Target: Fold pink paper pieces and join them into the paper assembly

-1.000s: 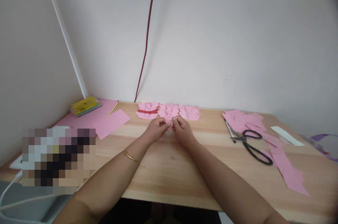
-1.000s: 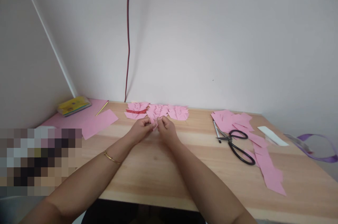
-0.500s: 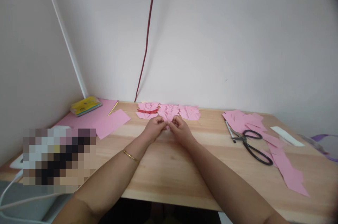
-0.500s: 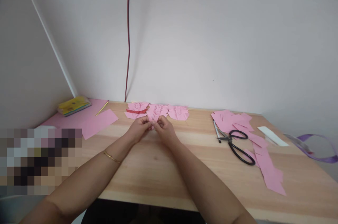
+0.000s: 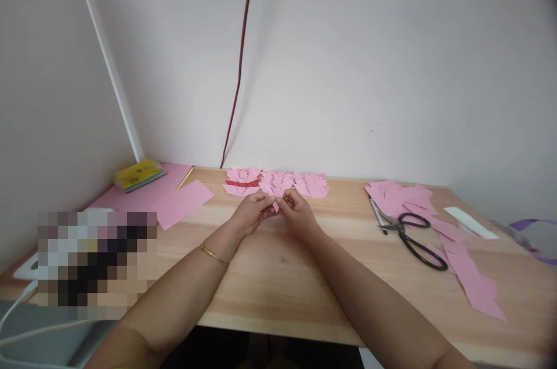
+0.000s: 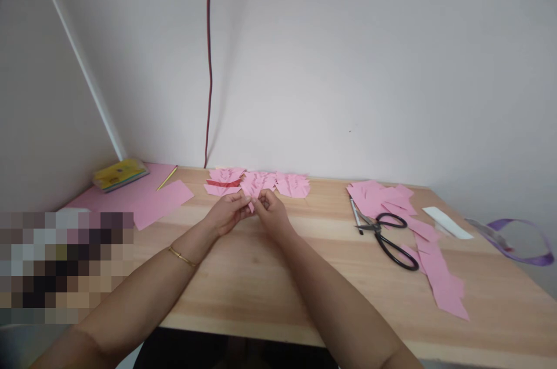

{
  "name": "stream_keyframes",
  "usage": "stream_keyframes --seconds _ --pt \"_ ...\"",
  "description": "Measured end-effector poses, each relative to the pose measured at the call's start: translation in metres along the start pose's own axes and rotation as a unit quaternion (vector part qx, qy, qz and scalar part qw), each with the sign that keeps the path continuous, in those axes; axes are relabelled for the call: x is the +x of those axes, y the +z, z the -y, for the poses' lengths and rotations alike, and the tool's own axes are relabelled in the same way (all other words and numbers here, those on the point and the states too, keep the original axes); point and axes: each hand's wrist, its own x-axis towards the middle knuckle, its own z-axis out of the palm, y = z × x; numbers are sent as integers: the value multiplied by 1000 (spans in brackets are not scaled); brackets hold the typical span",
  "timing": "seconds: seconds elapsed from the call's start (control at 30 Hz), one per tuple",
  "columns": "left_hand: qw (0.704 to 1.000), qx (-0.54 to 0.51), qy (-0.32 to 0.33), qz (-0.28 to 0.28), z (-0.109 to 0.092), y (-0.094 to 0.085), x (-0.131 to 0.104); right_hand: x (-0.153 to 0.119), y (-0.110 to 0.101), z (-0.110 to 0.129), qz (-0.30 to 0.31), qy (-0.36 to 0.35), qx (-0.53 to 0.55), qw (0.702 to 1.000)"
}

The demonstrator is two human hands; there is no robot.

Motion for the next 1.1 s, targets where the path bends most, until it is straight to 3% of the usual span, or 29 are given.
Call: stream_keyframes --seconds 0.4,0.77,1.1 --pt "998 22 23 -50 -3 2 0 -2 1 4 33 23 -23 999" --pt "996 60 55 -36 1 2 2 -2 0 0 23 0 -77 997" --pt "991 20 87 -97 -3 1 3 -1 0 4 38 -3 -100 994"
